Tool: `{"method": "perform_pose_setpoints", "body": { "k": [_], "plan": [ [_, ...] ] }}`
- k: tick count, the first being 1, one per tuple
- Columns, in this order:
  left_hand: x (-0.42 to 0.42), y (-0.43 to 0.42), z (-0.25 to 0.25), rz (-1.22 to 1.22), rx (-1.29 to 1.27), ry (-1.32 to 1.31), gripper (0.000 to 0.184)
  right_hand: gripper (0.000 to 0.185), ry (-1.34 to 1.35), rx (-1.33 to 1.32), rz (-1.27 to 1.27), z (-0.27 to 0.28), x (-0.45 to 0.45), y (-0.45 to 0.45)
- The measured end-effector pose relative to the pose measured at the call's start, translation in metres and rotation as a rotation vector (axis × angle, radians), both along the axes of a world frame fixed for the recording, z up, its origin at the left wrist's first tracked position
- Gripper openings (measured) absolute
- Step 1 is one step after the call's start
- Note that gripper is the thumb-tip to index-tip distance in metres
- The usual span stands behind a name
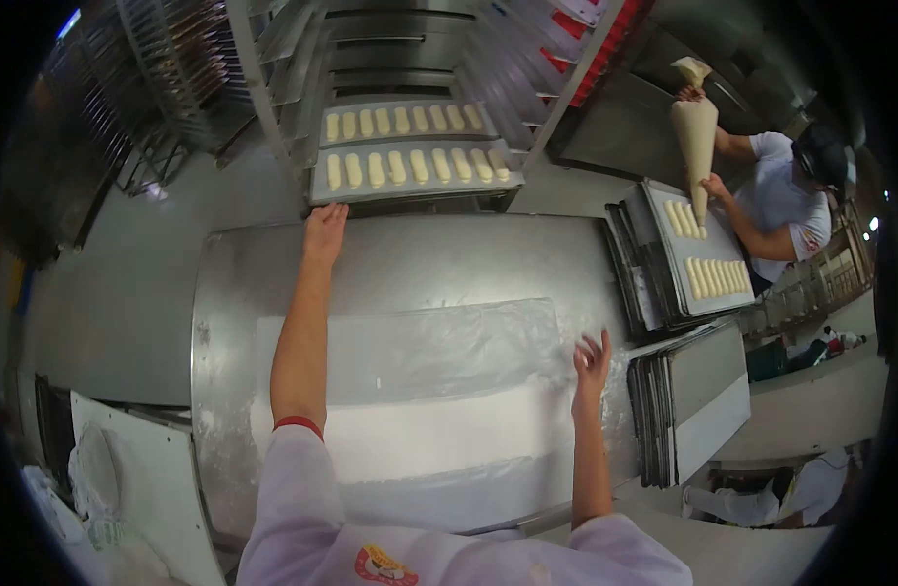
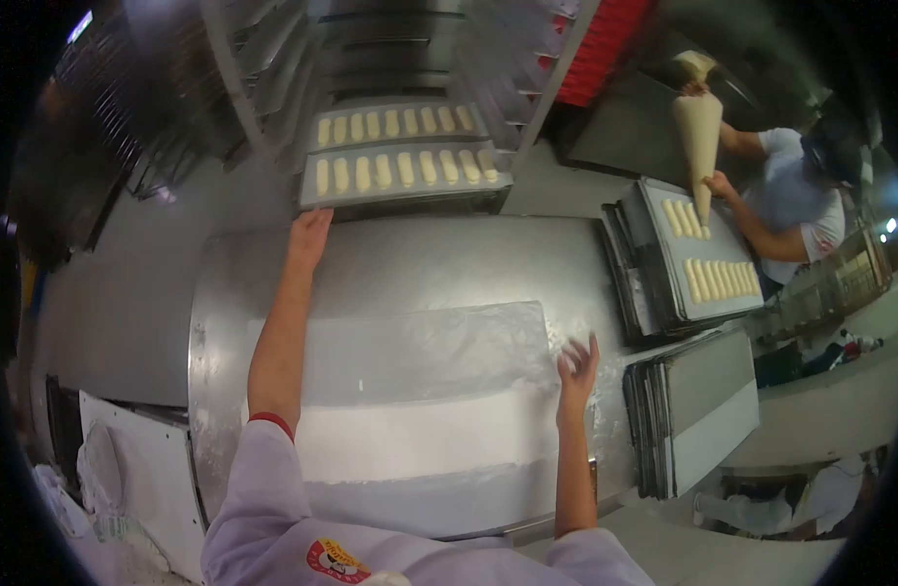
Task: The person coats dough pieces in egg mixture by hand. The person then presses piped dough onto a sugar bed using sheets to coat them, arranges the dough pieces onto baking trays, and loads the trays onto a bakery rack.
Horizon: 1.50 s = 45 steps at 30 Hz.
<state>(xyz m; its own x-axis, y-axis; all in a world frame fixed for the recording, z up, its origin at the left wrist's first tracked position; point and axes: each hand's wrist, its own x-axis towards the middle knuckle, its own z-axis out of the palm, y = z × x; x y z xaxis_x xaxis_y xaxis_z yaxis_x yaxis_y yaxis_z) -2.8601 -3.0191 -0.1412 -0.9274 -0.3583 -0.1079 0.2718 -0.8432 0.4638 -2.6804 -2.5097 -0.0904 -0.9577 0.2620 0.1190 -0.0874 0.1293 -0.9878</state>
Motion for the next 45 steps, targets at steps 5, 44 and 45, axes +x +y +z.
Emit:
{"method": "perform_pose_setpoints", "body": {
  "k": [5,44,45],
  "plan": [
    [-0.019,0.01,0.016,-0.066,-0.113,-0.011,0.047,0.056,-0.05,0.511,-0.298,-0.008,0.123,0.038],
    [0.326,0.357,0.113,-0.063,-1.722,-0.028,0.02,0.054,0.018,0.711,-0.252,-0.031,0.199,0.11],
    [0.326,0.367,0.11,-0.073,-1.706,-0.032,0.019,0.052,0.088,0.716,-0.223,-0.018,0.196,0.128]
  ]
}}
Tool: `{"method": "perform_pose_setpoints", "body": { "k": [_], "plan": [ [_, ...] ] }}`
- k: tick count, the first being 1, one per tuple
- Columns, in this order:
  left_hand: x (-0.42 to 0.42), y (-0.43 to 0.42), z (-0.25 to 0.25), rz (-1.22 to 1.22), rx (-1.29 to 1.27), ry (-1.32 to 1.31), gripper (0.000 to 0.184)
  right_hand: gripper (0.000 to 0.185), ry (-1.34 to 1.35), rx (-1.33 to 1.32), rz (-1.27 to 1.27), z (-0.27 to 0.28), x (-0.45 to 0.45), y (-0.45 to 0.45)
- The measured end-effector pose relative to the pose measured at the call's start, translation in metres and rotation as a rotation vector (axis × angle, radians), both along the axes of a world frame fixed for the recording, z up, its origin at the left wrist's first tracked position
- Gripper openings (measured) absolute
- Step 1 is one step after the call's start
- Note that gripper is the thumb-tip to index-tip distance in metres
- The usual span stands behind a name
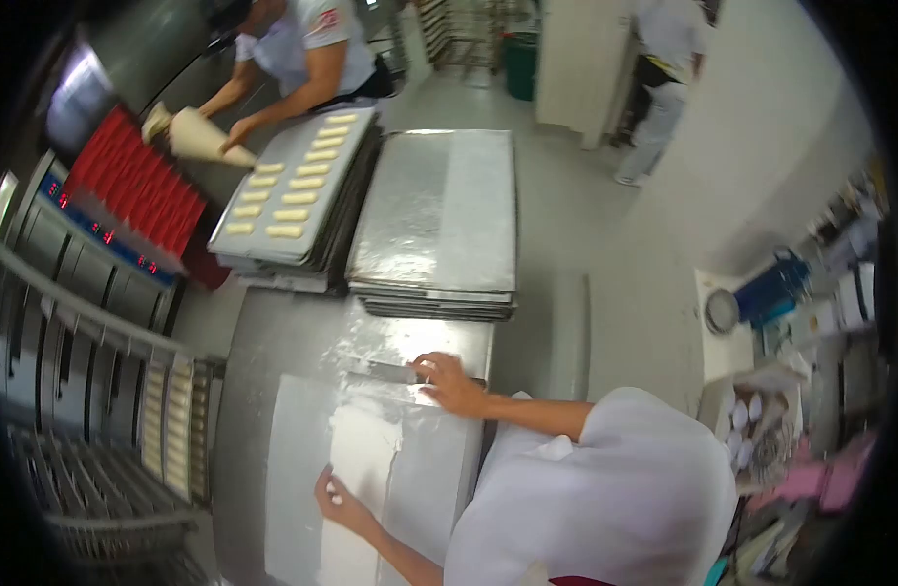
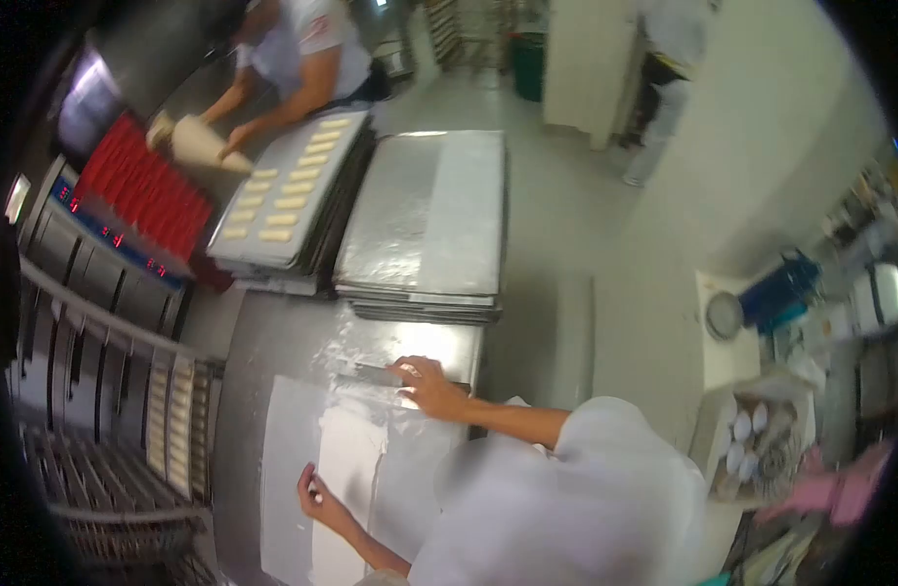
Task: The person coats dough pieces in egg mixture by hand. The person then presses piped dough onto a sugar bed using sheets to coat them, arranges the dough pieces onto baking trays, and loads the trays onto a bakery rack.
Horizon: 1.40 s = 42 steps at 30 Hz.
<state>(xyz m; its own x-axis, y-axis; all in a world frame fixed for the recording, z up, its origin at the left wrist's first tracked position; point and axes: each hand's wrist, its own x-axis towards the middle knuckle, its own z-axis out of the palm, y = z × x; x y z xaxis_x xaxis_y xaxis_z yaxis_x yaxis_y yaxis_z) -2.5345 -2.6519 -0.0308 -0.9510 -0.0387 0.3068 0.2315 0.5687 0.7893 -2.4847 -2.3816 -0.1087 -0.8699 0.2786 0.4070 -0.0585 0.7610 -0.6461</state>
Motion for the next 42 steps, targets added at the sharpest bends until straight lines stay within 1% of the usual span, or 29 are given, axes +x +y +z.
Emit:
{"method": "perform_pose_setpoints", "body": {
  "k": [1,2,3,4,5,6,8,9,10,11,13,15,17,21,23,27,33,37,39,42],
  "plan": [
    [0.001,0.009,-0.002,-0.006,0.015,-0.009,0.018,0.048,0.07,0.02,0.0,0.006,-0.004,0.019],
    [0.001,0.019,-0.003,0.034,0.007,-0.005,0.018,0.046,0.131,0.029,0.084,0.011,-0.006,0.039],
    [0.002,0.031,-0.002,-0.002,0.012,-0.018,0.019,0.046,0.034,0.043,0.173,0.006,-0.01,0.059],
    [0.005,0.041,-0.001,-0.039,0.017,-0.031,0.02,0.044,0.013,0.099,0.252,0.004,-0.012,0.077],
    [0.006,0.051,0.002,-0.008,0.012,-0.024,0.02,0.042,-0.003,0.16,0.326,0.002,-0.014,0.092],
    [0.008,0.062,0.004,-0.05,-0.012,-0.038,0.021,0.042,0.005,0.156,0.355,-0.001,-0.015,0.101],
    [0.012,0.078,0.006,-0.105,-0.035,-0.088,0.024,0.042,-0.095,0.216,0.463,-0.006,-0.019,0.116],
    [0.014,0.084,0.004,-0.079,-0.037,-0.086,0.024,0.042,-0.089,0.215,0.488,-0.01,-0.022,0.12],
    [0.014,0.088,0.0,-0.125,-0.058,-0.086,0.024,0.042,-0.08,0.224,0.498,-0.016,-0.024,0.122],
    [0.014,0.094,-0.002,-0.172,-0.08,-0.086,0.024,0.043,-0.071,0.233,0.507,-0.021,-0.026,0.123],
    [0.016,0.106,-0.002,-0.152,-0.083,-0.09,0.022,0.044,-0.097,0.193,0.525,-0.022,-0.027,0.125],
    [0.015,0.116,-0.004,-0.191,-0.117,-0.049,0.021,0.045,-0.135,0.158,0.458,-0.022,-0.027,0.125],
    [0.018,0.126,-0.004,-0.173,-0.129,-0.083,0.02,0.045,-0.14,0.167,0.452,-0.02,-0.026,0.126],
    [0.019,0.145,-0.01,-0.221,-0.19,-0.094,0.021,0.046,-0.189,0.189,0.415,-0.022,-0.026,0.127],
    [0.02,0.155,-0.011,-0.272,-0.276,-0.098,0.022,0.046,-0.186,0.183,0.418,-0.02,-0.025,0.128],
    [0.025,0.169,-0.012,-0.349,-0.311,-0.12,0.026,0.047,-0.157,0.188,0.388,-0.02,-0.024,0.126],
    [0.028,0.165,-0.012,-0.403,-0.314,-0.079,0.023,0.047,-0.153,0.208,0.353,-0.017,-0.023,0.123],
    [0.03,0.154,-0.013,-0.373,-0.336,-0.062,0.023,0.046,-0.169,0.195,0.357,-0.016,-0.023,0.121],
    [0.035,0.149,-0.014,-0.36,-0.337,-0.061,0.023,0.049,-0.165,0.281,0.364,-0.02,-0.024,0.121],
    [0.043,0.142,-0.014,-0.34,-0.339,-0.061,0.023,0.049,-0.13,0.322,0.391,-0.027,-0.023,0.119]
  ]
}}
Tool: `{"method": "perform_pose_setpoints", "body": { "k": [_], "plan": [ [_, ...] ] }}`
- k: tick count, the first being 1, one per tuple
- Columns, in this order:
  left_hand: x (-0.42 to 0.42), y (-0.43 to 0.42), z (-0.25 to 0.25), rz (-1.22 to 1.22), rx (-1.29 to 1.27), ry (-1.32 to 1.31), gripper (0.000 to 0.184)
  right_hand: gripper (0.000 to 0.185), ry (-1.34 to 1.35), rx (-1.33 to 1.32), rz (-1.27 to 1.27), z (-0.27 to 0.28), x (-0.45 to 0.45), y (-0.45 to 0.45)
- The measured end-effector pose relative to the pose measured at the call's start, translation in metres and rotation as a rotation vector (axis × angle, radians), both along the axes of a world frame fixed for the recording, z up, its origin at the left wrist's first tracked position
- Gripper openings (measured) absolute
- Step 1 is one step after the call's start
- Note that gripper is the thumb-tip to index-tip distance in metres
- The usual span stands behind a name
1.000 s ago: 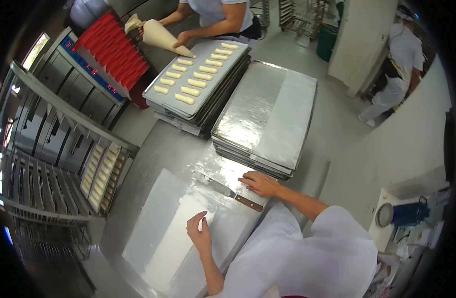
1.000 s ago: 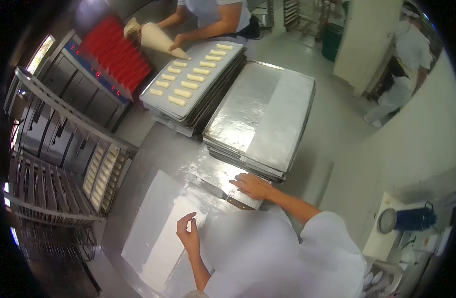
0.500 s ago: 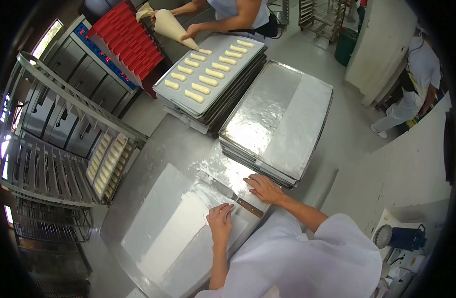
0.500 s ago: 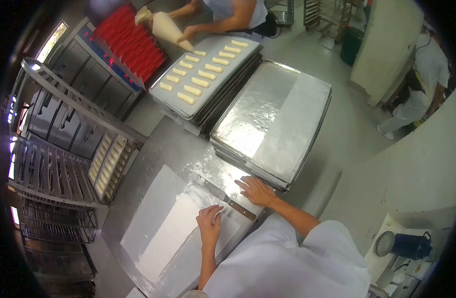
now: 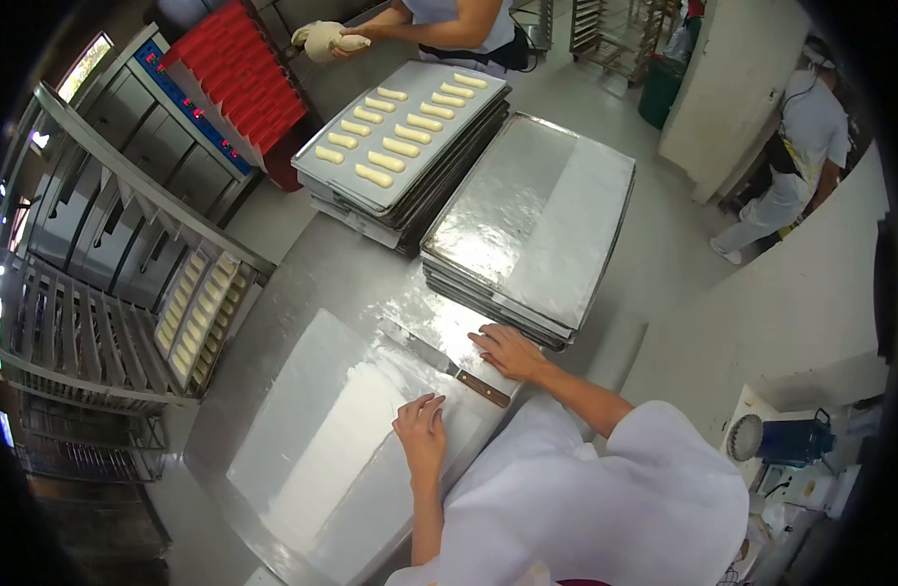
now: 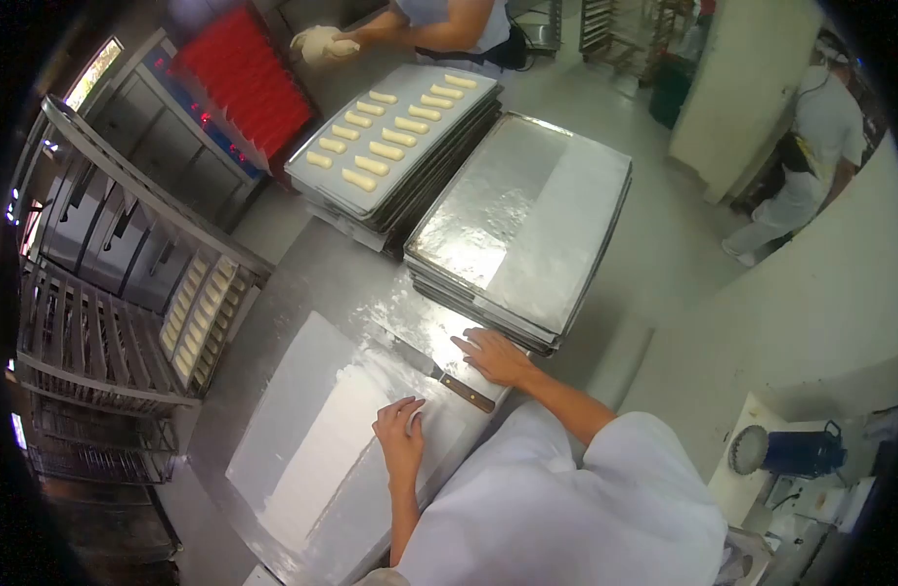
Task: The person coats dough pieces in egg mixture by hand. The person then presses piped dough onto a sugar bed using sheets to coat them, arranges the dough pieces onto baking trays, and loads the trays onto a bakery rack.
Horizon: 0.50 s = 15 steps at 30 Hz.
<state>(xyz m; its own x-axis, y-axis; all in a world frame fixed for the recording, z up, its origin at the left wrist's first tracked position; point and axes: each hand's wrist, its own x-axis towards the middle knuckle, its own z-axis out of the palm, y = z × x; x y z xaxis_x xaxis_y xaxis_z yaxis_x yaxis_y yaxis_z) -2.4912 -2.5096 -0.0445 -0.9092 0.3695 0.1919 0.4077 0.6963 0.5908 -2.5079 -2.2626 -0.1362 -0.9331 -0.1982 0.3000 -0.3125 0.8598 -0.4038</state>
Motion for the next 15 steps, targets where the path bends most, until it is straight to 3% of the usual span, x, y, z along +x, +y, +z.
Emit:
{"method": "perform_pose_setpoints", "body": {
  "k": [15],
  "plan": [
    [0.021,-0.02,-0.008,0.077,0.065,0.001,0.022,0.048,-0.03,0.028,-0.046,0.011,0.002,-0.005]
  ]
}}
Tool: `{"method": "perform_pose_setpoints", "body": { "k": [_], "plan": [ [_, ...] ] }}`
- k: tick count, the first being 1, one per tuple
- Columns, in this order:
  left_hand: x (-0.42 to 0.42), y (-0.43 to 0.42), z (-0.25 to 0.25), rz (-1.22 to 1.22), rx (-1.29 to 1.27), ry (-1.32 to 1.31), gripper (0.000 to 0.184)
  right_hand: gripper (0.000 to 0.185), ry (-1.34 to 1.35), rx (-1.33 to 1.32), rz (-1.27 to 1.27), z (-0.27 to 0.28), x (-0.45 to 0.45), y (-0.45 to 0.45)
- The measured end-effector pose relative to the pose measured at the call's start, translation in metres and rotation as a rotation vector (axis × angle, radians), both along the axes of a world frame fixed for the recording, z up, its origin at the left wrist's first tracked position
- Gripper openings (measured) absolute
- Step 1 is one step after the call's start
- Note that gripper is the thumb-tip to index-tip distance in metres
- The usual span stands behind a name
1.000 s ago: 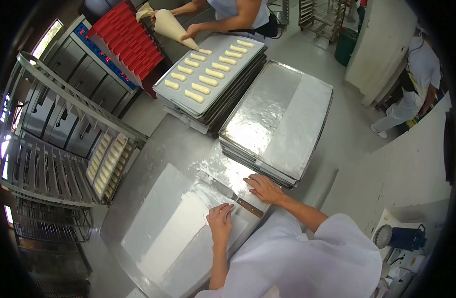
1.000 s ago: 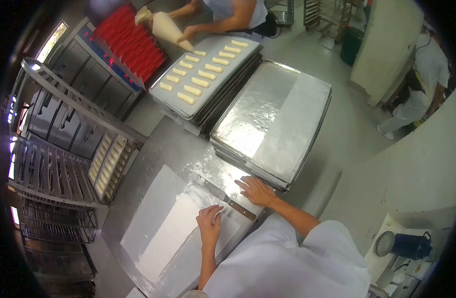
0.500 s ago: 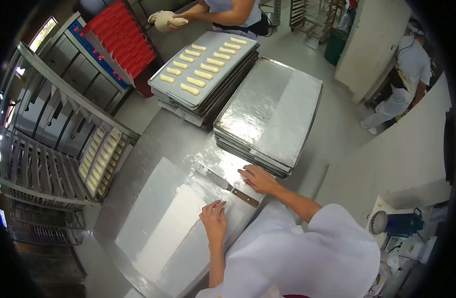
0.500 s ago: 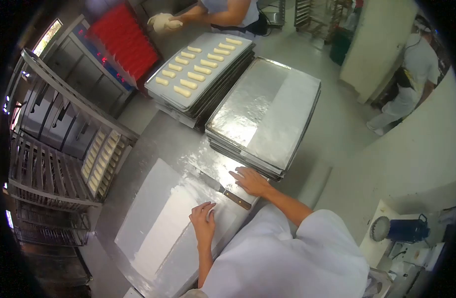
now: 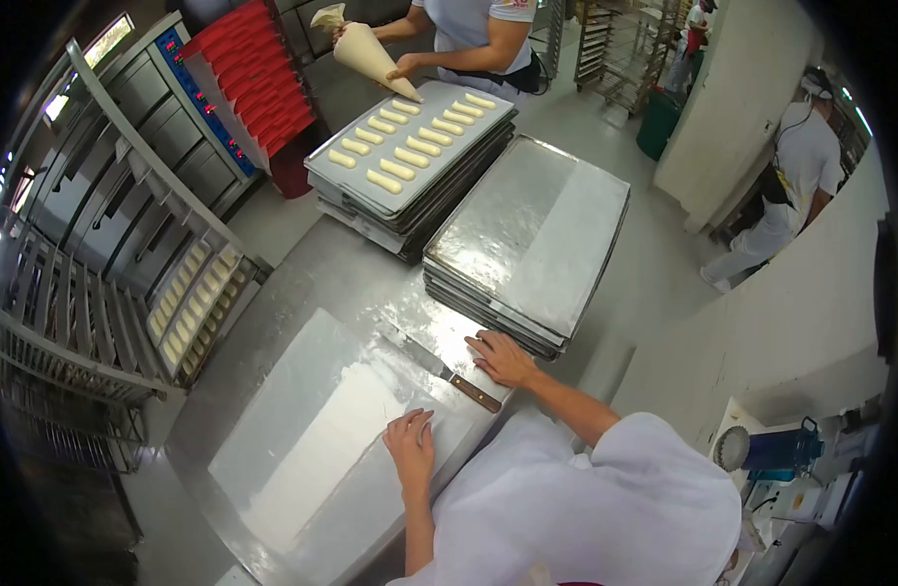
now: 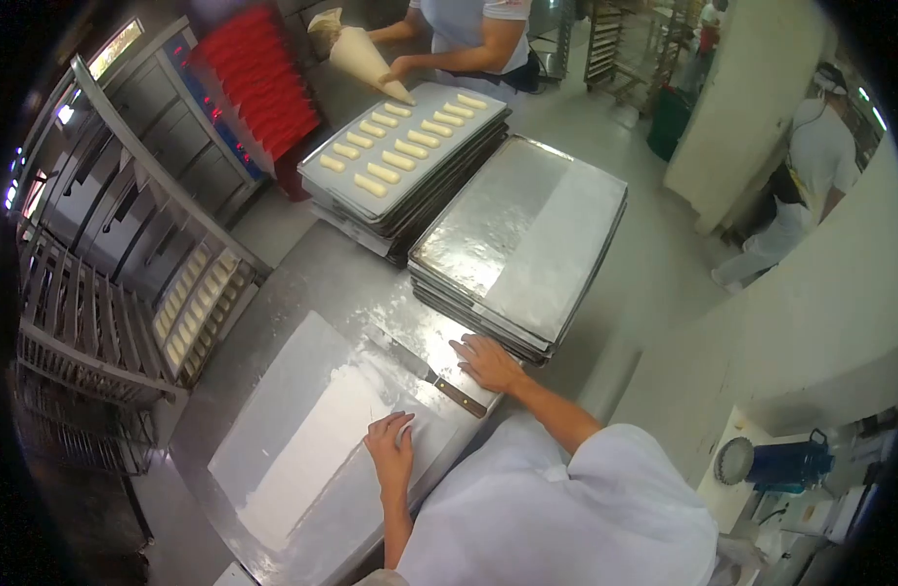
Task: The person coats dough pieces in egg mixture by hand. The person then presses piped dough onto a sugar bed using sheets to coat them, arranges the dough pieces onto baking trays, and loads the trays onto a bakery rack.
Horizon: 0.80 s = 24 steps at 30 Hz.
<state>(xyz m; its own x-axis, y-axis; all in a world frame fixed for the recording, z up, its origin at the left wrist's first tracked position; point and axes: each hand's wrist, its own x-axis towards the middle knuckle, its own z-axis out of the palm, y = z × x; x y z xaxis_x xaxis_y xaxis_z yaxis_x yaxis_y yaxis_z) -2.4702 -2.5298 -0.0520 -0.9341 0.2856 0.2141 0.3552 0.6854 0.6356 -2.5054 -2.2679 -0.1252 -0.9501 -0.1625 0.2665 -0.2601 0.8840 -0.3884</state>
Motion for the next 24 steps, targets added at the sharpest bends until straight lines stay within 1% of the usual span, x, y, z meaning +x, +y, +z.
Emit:
{"method": "perform_pose_setpoints", "body": {
  "k": [5,11,15,20,24],
  "plan": [
    [0.009,-0.008,-0.005,-0.007,-0.024,-0.052,0.022,0.048,-0.002,-0.043,-0.016,-0.004,0.0,-0.001],
    [0.01,-0.013,-0.005,-0.032,-0.028,-0.066,0.023,0.047,0.018,-0.005,-0.031,-0.007,0.0,0.0],
    [0.006,-0.01,-0.005,-0.057,-0.022,-0.059,0.021,0.047,-0.002,-0.015,-0.028,-0.004,0.0,0.001],
    [0.002,-0.005,-0.002,-0.1,-0.018,-0.046,0.02,0.047,0.037,-0.014,-0.044,-0.007,0.0,0.0],
    [0.001,-0.005,-0.008,-0.134,-0.029,-0.054,0.02,0.047,0.009,-0.011,-0.06,-0.003,0.001,-0.001]
  ]
}}
